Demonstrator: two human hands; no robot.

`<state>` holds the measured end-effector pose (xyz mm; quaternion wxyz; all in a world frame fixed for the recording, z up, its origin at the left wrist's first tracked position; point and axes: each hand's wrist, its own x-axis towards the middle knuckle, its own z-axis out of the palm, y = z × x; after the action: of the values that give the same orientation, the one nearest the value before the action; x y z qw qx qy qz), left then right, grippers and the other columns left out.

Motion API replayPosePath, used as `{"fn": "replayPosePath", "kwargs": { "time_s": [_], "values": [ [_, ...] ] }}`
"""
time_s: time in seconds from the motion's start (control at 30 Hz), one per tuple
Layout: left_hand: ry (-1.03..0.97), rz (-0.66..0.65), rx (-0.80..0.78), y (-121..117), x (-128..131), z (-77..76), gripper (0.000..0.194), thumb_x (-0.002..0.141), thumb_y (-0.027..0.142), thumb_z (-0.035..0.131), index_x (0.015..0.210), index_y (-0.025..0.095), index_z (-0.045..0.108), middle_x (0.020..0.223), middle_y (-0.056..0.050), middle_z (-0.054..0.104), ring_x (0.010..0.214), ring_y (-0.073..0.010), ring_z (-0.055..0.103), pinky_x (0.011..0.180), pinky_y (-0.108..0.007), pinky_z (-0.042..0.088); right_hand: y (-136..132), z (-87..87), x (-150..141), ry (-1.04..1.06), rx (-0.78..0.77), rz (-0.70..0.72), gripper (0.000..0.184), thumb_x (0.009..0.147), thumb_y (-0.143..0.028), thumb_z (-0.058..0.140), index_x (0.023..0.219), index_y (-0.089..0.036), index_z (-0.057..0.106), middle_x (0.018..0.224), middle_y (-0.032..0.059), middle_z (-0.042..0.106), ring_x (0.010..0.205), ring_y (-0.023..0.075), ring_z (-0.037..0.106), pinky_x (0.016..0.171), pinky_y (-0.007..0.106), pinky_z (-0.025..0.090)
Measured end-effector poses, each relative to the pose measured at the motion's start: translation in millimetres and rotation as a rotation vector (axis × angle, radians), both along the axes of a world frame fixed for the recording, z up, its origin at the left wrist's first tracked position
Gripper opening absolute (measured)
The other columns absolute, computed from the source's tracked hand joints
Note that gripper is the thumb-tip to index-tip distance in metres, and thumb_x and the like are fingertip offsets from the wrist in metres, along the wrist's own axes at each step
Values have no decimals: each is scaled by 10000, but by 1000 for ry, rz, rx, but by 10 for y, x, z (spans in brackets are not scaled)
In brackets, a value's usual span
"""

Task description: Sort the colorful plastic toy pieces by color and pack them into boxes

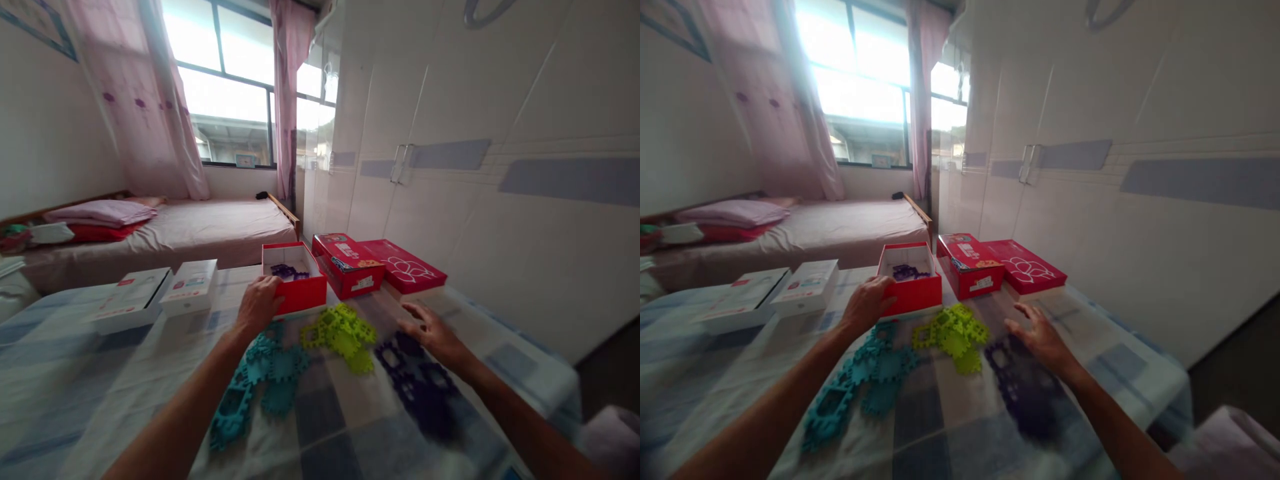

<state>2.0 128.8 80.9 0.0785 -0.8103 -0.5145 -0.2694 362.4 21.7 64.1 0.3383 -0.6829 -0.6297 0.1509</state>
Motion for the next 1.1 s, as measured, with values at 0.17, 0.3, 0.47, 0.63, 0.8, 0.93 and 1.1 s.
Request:
{"fn": "replayPosePath", "kwargs": {
  "time_s": [0.17,0.3,0.47,0.63,0.8,0.93,1.1],
  "values": [
    [-21,-37,15,-10,64,130,168,757,203,501,908,168,568,917,-83,648,931,-253,535,853,-369,448,-603,-298,91,-194,-183,62,870,670,-648,559,1392,-203,363,1444,125,343,1332,300,295,1074,455,262],
    [-44,-48,100,-229,103,308,140,762,211,487,884,187,551,890,-70,626,920,-251,512,825,-374,445,-670,-407,-33,-360,-214,89,998,576,-673,629,1418,-240,312,1489,140,235,1362,336,206,1071,505,217],
    [-91,-78,122,-660,125,416,134,793,228,491,913,186,535,899,-64,610,933,-246,507,803,-361,446,-561,-458,-116,-408,-143,51,847,684,-644,561,1389,-215,372,1442,143,338,1323,323,295,1040,495,258],
    [-119,-129,82,-1119,196,312,92,818,253,492,892,215,532,880,-43,608,915,-238,524,783,-365,447,-528,-393,-207,-446,15,5,504,815,-504,480,1170,-163,593,1153,137,585,1095,269,508,939,401,376],
    [-167,-179,19,-1444,302,124,66,816,239,508,877,239,534,873,-41,612,869,-224,543,749,-365,466,-442,-389,-216,-490,-13,-21,658,768,-608,495,1294,-214,492,1343,139,454,1239,325,388,975,482,323],
    [-169,-192,28,-1557,327,-9,58,824,234,507,877,249,524,857,-41,616,843,-228,545,724,-379,476,-346,-412,-184,-483,-112,87,807,668,-683,557,1340,-253,437,1402,138,389,1288,359,323,1005,529,265],
    [-170,-223,107,-1644,322,-99,90,827,203,501,900,250,522,842,-34,627,828,-224,552,752,-391,483,-369,-391,-249,-432,40,123,604,728,-587,561,1196,-205,546,1160,119,537,1072,268,515,910,390,395]
  ]
}}
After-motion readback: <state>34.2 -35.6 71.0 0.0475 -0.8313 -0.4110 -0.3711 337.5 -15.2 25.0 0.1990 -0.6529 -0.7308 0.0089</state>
